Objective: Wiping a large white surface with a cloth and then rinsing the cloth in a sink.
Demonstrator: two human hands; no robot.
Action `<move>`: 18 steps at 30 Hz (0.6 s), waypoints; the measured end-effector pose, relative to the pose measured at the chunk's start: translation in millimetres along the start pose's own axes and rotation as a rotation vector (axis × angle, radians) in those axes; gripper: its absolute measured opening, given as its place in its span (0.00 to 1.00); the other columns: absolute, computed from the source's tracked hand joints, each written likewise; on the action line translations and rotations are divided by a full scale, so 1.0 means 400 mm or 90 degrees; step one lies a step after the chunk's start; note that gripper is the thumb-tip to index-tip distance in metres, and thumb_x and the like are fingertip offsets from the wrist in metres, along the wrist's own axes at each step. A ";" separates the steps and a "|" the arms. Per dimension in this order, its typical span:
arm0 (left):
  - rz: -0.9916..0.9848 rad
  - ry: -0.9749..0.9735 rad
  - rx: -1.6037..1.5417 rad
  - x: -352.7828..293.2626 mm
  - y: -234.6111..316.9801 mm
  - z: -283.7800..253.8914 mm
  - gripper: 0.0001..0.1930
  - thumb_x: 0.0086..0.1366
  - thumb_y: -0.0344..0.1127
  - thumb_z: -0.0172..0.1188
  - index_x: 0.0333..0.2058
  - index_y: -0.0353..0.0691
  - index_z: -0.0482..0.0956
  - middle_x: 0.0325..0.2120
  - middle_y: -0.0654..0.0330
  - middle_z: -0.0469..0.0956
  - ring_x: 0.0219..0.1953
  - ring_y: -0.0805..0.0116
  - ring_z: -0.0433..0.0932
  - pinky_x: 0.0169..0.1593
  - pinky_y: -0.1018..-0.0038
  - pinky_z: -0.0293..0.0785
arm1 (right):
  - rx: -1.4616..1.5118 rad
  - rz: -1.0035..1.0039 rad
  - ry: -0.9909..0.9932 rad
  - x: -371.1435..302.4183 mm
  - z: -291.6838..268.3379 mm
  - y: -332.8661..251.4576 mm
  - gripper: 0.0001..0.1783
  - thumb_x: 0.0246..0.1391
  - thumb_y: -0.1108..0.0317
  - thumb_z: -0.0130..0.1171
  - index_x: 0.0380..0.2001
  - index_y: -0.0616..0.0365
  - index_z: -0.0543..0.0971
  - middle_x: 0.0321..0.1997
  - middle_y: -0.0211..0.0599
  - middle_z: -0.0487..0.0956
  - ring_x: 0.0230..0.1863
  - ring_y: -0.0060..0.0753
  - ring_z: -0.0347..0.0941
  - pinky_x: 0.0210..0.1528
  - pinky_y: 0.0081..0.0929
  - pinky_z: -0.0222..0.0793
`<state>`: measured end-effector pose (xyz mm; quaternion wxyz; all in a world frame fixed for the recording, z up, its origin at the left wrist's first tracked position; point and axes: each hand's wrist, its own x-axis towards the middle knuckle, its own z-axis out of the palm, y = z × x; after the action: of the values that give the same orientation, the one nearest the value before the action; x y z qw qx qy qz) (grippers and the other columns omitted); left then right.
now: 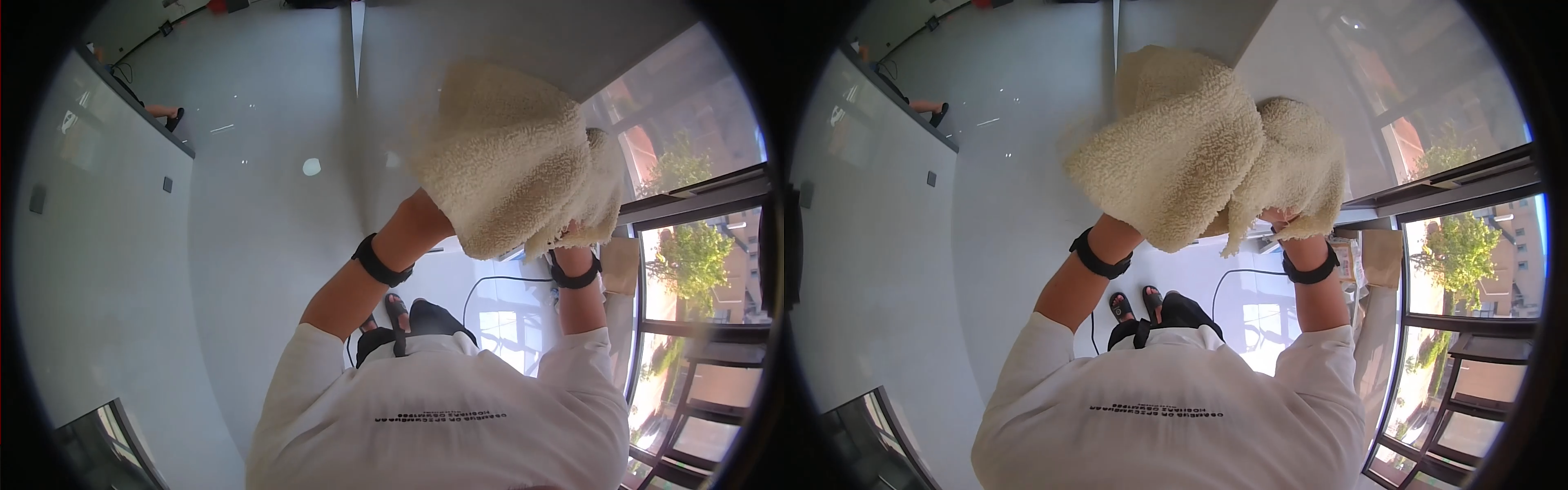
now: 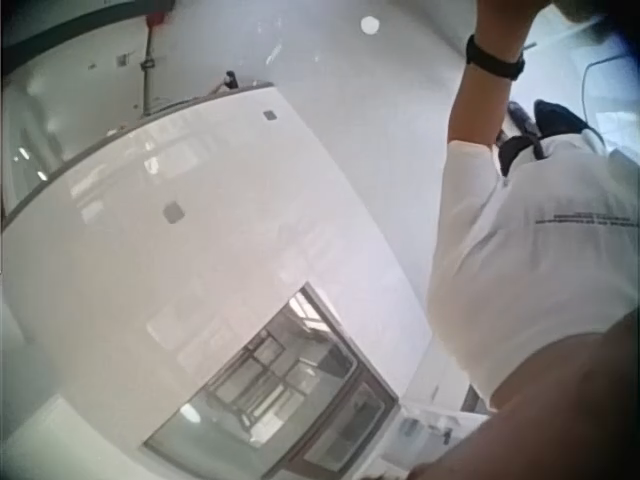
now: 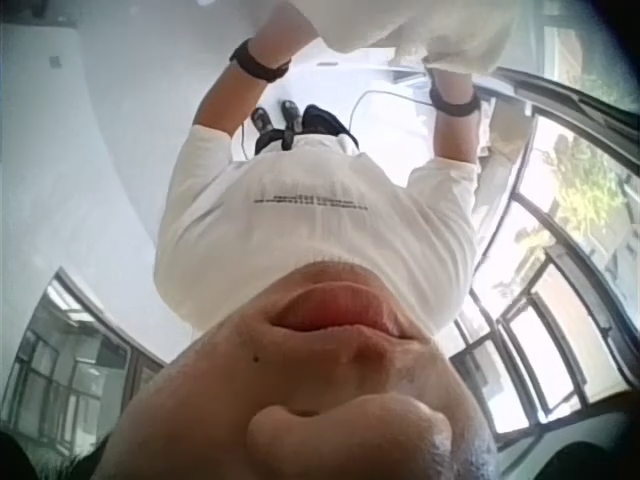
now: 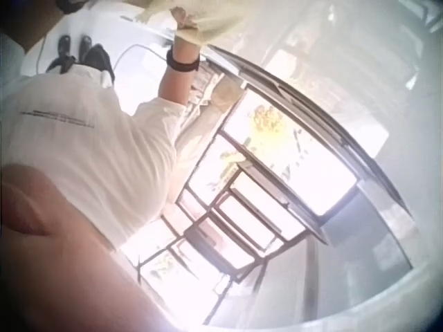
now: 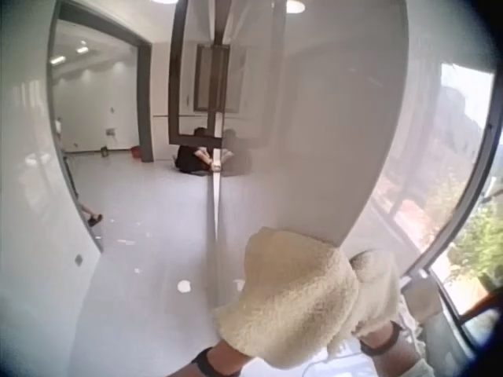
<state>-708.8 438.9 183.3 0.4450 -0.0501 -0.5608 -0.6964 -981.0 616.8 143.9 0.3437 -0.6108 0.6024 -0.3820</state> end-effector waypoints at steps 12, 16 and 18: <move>0.074 0.022 0.603 -0.242 -0.120 0.037 0.29 0.54 0.41 0.67 0.55 0.43 0.70 0.52 0.57 0.71 0.55 0.59 0.69 0.57 0.63 0.67 | -0.008 -0.046 -0.064 0.098 0.142 -0.063 0.34 0.51 0.47 0.61 0.58 0.47 0.66 0.60 0.34 0.68 0.60 0.37 0.63 0.65 0.38 0.55; -0.006 0.129 0.502 -0.222 -0.136 0.097 0.29 0.56 0.38 0.66 0.56 0.44 0.68 0.55 0.58 0.69 0.58 0.62 0.67 0.62 0.66 0.62 | -0.229 -0.292 -0.025 0.129 0.127 -0.091 0.26 0.43 0.55 0.67 0.48 0.49 0.75 0.48 0.33 0.76 0.50 0.39 0.72 0.55 0.35 0.65; 0.040 0.098 0.595 -0.193 -0.143 0.119 0.29 0.56 0.38 0.66 0.57 0.45 0.68 0.55 0.58 0.68 0.58 0.63 0.67 0.62 0.66 0.61 | -0.244 -0.399 0.042 0.133 0.101 -0.151 0.23 0.36 0.61 0.72 0.40 0.51 0.80 0.41 0.33 0.80 0.42 0.39 0.76 0.48 0.32 0.70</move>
<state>-721.8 520.1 114.7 0.4809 0.1906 -0.7777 -0.3573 -917.9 564.4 180.8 0.0703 -0.8062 0.4576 -0.3685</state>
